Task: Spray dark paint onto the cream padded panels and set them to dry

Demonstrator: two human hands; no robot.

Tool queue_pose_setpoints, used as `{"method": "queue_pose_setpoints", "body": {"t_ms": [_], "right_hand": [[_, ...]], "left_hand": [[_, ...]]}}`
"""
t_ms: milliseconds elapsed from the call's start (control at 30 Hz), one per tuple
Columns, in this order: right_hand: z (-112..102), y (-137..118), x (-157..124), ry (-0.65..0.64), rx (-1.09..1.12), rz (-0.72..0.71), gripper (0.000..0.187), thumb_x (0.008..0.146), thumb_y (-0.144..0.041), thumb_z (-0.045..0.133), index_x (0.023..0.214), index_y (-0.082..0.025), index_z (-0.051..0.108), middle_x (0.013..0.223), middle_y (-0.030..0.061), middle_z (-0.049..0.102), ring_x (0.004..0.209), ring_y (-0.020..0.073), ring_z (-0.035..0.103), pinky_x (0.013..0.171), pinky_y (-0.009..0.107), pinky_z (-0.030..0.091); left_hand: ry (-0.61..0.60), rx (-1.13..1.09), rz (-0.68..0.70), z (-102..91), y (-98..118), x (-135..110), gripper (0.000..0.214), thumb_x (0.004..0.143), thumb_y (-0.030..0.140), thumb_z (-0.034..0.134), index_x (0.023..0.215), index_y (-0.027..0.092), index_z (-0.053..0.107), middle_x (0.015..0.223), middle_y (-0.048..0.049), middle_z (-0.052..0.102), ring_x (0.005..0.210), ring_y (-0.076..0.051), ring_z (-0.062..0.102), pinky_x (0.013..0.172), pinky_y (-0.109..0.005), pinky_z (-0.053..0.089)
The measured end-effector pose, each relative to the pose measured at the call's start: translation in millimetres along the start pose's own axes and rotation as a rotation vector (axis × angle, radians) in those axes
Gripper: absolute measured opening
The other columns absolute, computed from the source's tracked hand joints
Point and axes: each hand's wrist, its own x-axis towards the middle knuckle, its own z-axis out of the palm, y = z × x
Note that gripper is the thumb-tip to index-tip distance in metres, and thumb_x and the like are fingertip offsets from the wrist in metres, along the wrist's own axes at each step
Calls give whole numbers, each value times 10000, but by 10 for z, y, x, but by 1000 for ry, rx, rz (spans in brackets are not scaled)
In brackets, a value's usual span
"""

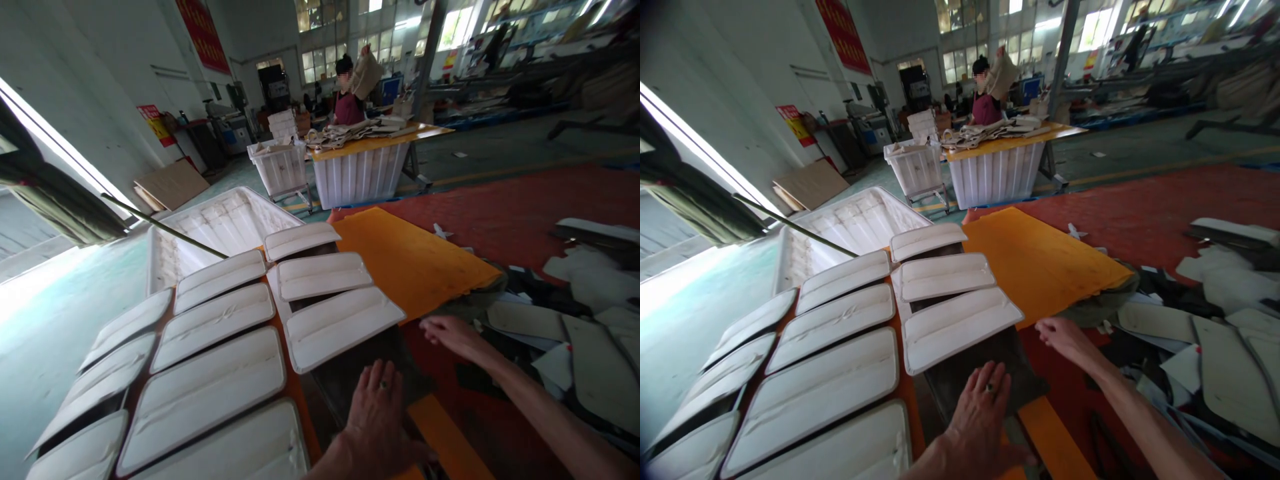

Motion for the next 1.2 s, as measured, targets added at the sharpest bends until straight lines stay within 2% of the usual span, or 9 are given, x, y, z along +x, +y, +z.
{"method": "queue_pose_setpoints", "body": {"t_ms": [100, 200, 300, 433, 533, 633, 833, 1033, 1200], "right_hand": [[-34, -144, 404, 129, 80, 43, 350, 805, -414, 412, 958, -164, 603, 884, 97, 670, 812, 206, 620, 711, 316, 494], [148, -307, 838, 129, 189, 63, 369, 869, -413, 370, 1078, -160, 538, 1077, 100, 615, 966, 189, 579, 802, 330, 473], [363, -391, 1174, 110, 282, 143, 442, 893, -475, 349, 1134, -134, 493, 1129, 114, 576, 987, 194, 564, 859, 395, 448], [481, -440, 1444, 72, 383, 237, 535, 880, -559, 316, 1177, -139, 464, 1084, 105, 589, 940, 195, 577, 867, 426, 436], [471, -484, 1553, 59, 426, 266, 511, 881, -546, 331, 1170, -147, 467, 1061, 88, 595, 929, 191, 575, 865, 424, 430], [433, -526, 1610, 51, 446, 287, 455, 891, -504, 351, 1133, -143, 488, 1048, 79, 593, 918, 185, 571, 857, 416, 430], [362, -592, 1654, -13, 459, 267, 291, 887, -396, 445, 951, -136, 560, 938, 43, 600, 823, 148, 571, 766, 353, 472], [317, -676, 1686, -54, 437, 237, 180, 868, -294, 509, 839, -127, 567, 818, 7, 594, 716, 114, 566, 664, 290, 491], [301, -824, 1795, -29, 421, 208, 128, 863, -250, 522, 845, -132, 566, 798, -6, 584, 658, 90, 548, 596, 243, 486]], "left_hand": [[-84, -28, 64, 173, 50, 191, 924, 713, 609, 457, 1390, 55, 160, 1480, -150, 69, 1363, -304, -11, 1118, -505, 20], [-158, -46, 2, 335, -21, 352, 708, 820, 432, 363, 1380, 33, 194, 1473, -159, 107, 1363, -306, 9, 1118, -515, 37], [-162, -84, -124, 422, -130, 430, 569, 862, 283, 234, 1389, 73, 199, 1477, -125, 108, 1359, -310, 81, 1108, -534, 108], [-140, -85, -157, 404, -191, 477, 582, 848, 277, 262, 1394, 88, 189, 1479, -117, 114, 1337, -355, 150, 1077, -572, 159], [-133, -82, -157, 356, -199, 524, 560, 846, 247, 229, 1370, 51, 255, 1462, -157, 190, 1324, -359, 181, 1070, -582, 156], [-105, -80, -127, 335, -243, 566, 565, 801, 277, 342, 1310, 34, 373, 1441, -178, 249, 1330, -359, 150, 1081, -574, 120], [-92, -73, -79, 269, -354, 574, 414, 702, 242, 454, 1078, 151, 600, 1342, -120, 431, 1319, -338, 175, 1044, -584, 199], [-55, -105, 23, 106, -440, 525, 287, 688, 229, 466, 929, 220, 622, 1187, -64, 553, 1237, -326, 311, 939, -597, 336], [-61, -127, 132, 144, -580, 518, 165, 710, 223, 469, 817, 206, 594, 1123, -29, 582, 1207, -307, 352, 888, -609, 364]]}}
